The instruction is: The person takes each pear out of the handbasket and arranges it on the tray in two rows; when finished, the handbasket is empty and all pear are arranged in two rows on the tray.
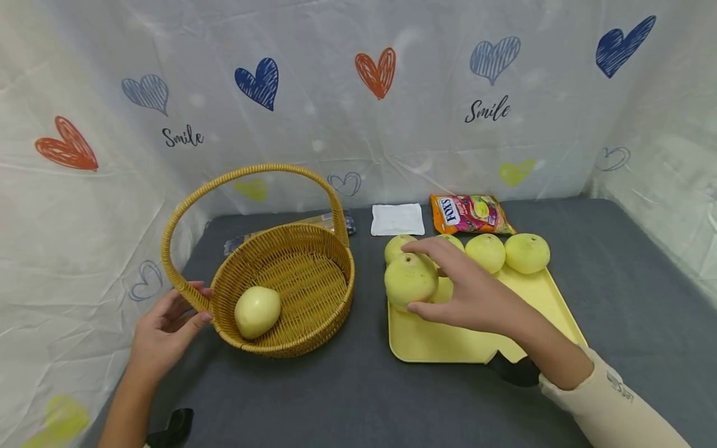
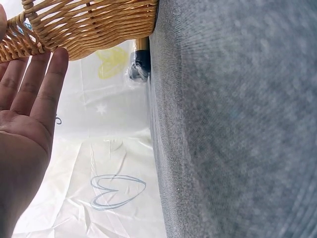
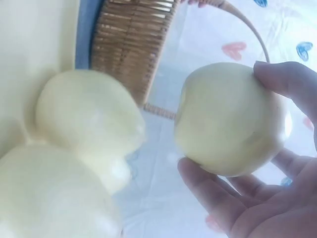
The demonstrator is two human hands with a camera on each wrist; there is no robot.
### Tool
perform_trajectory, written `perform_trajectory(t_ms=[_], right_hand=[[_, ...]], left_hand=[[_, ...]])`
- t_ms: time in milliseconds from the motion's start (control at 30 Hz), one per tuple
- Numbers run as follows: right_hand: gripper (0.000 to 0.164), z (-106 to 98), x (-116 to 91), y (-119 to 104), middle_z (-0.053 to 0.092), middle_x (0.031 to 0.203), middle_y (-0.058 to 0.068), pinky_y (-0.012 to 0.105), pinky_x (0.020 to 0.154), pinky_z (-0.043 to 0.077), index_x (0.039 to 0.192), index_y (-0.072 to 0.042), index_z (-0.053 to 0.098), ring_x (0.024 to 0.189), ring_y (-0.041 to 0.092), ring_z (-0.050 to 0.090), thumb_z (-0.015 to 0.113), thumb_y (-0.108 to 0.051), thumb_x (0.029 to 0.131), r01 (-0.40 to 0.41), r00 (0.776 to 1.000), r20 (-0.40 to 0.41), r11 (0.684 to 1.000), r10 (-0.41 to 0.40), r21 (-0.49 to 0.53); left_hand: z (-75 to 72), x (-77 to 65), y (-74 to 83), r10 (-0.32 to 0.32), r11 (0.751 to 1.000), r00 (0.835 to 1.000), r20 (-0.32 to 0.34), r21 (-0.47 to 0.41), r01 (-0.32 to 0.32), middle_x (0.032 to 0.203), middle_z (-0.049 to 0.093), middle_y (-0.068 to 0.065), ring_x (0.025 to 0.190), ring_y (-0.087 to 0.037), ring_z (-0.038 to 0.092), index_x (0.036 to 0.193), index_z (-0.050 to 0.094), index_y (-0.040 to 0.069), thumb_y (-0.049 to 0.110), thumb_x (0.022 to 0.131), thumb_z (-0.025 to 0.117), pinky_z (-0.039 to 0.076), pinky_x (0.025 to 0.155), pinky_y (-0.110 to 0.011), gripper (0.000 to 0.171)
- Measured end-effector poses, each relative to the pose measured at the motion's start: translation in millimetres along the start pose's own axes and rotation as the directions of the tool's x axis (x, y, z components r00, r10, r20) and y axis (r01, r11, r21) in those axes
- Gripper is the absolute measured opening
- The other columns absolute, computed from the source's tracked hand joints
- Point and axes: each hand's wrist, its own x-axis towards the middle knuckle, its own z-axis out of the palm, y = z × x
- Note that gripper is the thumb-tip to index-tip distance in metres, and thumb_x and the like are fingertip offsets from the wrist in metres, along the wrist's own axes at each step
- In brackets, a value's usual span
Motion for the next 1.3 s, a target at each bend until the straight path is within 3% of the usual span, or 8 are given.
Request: perform_trajectory(t_ms=[233,433,700,967,1133,1300], right_hand=[[0.069,-14,-22,7,0.051,0.135,-0.009,0.043,0.091,0.052,0.140,-0.018,0.050,0.121,0.010,0.049,0.087,-0.020,0.081,-0.038,0.999,-0.036,0.999,0.037,-0.038],[0.071,-26,-40,11,0.052,0.133,-0.005,0.048,0.090,0.054,0.139,-0.015,0.051,0.119,0.011,0.050,0.088,-0.016,0.079,-0.076,0.995,-0.074,0.997,0.074,-0.029],[0.074,-40,-58,21,0.051,0.133,-0.002,0.020,0.090,0.051,0.139,-0.013,0.050,0.115,0.007,0.049,0.089,-0.011,0.076,-0.120,0.987,-0.118,0.989,0.109,-0.085],[0.074,-48,-71,35,0.051,0.134,0.006,0.009,0.086,0.045,0.139,-0.009,0.050,0.111,0.005,0.047,0.089,-0.012,0.076,-0.191,0.974,-0.149,0.974,0.173,-0.121],[0.073,-50,-74,47,0.053,0.132,0.008,0.013,0.083,0.046,0.137,-0.005,0.049,0.105,0.008,0.049,0.089,-0.014,0.077,-0.207,0.972,-0.145,0.964,0.184,-0.168],[0.070,-51,-75,58,0.056,0.126,0.008,0.031,0.077,0.052,0.134,-0.005,0.050,0.098,0.018,0.052,0.089,-0.018,0.077,-0.229,0.970,-0.137,0.941,0.200,-0.248]], left_hand=[[0.1,-0.5,-0.9,0.019,1.000,1.000,-0.002,-0.022,-0.019,0.119,0.065,-0.020,0.114,-0.018,0.063,0.133,0.052,-0.014,-0.026,0.083,0.064,0.057,0.085,-0.023,0.053],[1.3,0.8,-2.3,0.100,0.992,0.995,0.015,-0.079,-0.099,0.118,0.066,-0.018,0.114,-0.017,0.064,0.132,0.052,-0.015,-0.027,0.083,0.063,0.056,0.085,-0.021,0.052],[1.4,0.9,-1.0,0.112,0.989,0.994,0.018,-0.096,-0.110,0.118,0.067,-0.017,0.114,-0.017,0.064,0.132,0.051,-0.016,-0.028,0.083,0.062,0.056,0.086,-0.021,0.052],[0.4,0.1,-0.7,0.065,0.996,0.998,0.001,-0.060,-0.065,0.118,0.066,-0.019,0.114,-0.017,0.064,0.132,0.052,-0.015,-0.026,0.084,0.063,0.056,0.086,-0.022,0.050],[0.3,-0.7,1.3,0.004,1.000,1.000,-0.011,-0.014,-0.005,0.119,0.067,-0.013,0.114,-0.015,0.063,0.134,0.052,-0.012,-0.024,0.085,0.064,0.056,0.086,-0.022,0.051],[0.9,-0.9,1.7,-0.003,1.000,1.000,-0.009,-0.025,0.003,0.119,0.066,-0.018,0.115,-0.016,0.063,0.134,0.051,-0.013,-0.024,0.084,0.064,0.056,0.086,-0.023,0.052]])
